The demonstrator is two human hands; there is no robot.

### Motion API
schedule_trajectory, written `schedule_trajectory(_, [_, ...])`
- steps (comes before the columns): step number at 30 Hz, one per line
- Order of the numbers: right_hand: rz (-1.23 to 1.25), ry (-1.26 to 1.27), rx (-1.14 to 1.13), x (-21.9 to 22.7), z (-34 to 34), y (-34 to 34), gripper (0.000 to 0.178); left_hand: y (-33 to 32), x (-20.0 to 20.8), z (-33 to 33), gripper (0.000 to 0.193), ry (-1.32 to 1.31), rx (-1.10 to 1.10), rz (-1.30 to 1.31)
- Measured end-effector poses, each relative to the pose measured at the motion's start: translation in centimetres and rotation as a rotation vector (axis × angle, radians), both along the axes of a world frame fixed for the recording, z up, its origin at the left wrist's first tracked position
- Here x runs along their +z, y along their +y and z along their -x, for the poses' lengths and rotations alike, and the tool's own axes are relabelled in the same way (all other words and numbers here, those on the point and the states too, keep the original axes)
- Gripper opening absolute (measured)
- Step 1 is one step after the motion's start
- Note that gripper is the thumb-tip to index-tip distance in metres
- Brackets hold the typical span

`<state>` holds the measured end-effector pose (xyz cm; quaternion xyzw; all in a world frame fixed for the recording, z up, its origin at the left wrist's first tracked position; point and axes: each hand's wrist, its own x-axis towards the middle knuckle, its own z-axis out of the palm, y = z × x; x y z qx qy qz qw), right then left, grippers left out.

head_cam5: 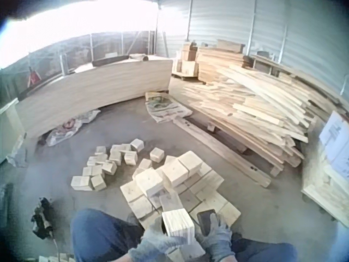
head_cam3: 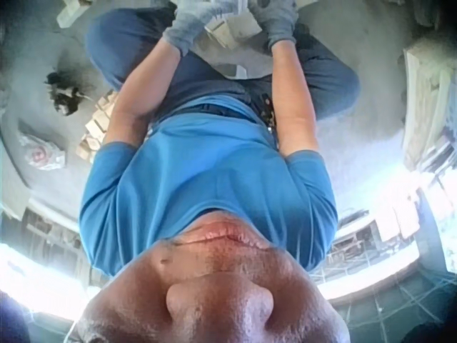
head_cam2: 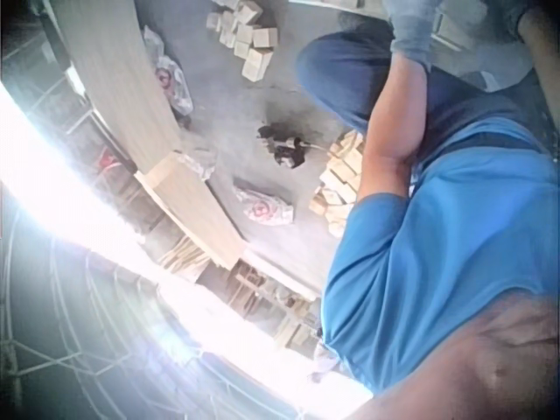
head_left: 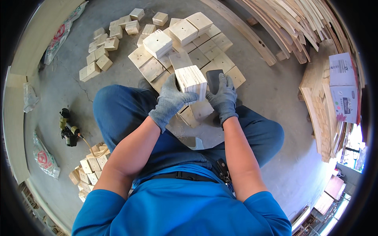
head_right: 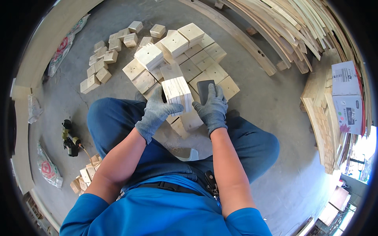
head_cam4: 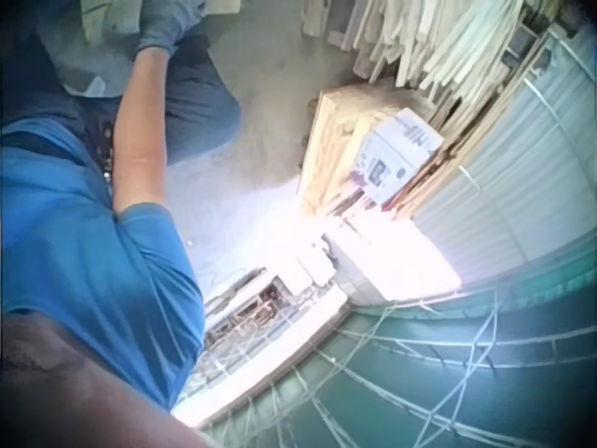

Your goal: The person sits on the floor and sands small wooden blocks using a sanding block. They pick up each block, sand its surfaces, and place it back into a pile. The person repeats this process for multiple blocks throughout the clip.

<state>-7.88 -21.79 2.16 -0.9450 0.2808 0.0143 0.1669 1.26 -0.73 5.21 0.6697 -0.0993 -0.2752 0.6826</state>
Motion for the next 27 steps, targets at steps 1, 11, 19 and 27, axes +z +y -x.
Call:
schedule_trajectory(1, [0.004, 0.015, 0.003, -0.2, 0.0, 0.3, 0.107, -0.1, -0.1, 0.2, 0.085, -0.02, 0.02, 0.014])
schedule_trajectory(11, [0.057, 0.049, -0.006, -1.4, -1.2, 0.1, 0.102, -0.6, -0.7, 0.3, 0.081, -0.313, 0.008, -0.062])
schedule_trajectory(19, [-0.033, -0.36, -0.076, -1.2, 0.9, -1.7, 0.087, -0.7, -1.4, 0.3, 0.087, -0.347, 0.007, -0.135])
schedule_trajectory(27, [-0.093, -0.55, 0.261, 7.7, 4.9, 3.6, 0.074, -2.1, -9.0, 0.4, 0.117, -0.245, -0.045, 0.019])
